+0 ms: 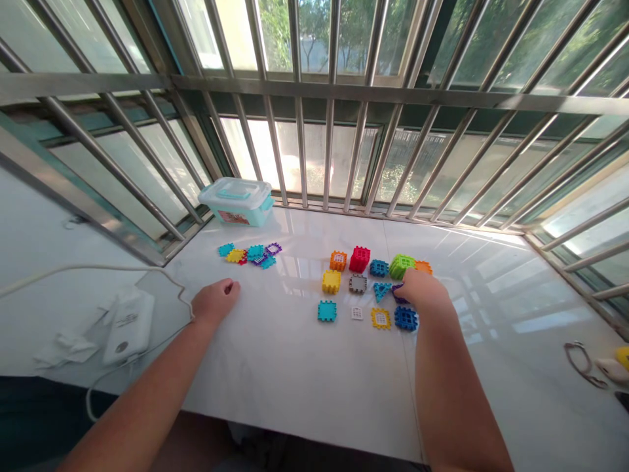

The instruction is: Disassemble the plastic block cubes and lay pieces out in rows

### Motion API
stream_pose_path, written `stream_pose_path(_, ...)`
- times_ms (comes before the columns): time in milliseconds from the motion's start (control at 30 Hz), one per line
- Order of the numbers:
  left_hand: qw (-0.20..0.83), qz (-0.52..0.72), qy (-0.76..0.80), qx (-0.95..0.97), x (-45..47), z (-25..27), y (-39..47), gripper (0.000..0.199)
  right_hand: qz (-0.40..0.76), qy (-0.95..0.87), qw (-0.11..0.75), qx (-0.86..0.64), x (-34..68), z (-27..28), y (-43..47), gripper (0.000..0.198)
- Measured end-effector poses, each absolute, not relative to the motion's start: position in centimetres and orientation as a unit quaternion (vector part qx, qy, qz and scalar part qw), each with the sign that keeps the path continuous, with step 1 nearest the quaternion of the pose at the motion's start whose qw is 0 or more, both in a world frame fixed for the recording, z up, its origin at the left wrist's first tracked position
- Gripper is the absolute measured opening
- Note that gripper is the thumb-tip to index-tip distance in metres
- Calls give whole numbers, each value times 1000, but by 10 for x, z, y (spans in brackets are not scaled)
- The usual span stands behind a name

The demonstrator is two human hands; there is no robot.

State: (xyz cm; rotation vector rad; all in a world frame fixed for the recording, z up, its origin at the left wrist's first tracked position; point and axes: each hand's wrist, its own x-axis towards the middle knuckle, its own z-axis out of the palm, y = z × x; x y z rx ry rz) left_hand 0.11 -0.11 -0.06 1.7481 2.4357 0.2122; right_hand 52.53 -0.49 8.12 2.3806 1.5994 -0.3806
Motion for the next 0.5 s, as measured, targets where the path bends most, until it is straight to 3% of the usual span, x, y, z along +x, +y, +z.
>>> stream_pose_path(500,73,69,810,578,5,5,-3,39,-118,549,121,819,525,75,-3,42)
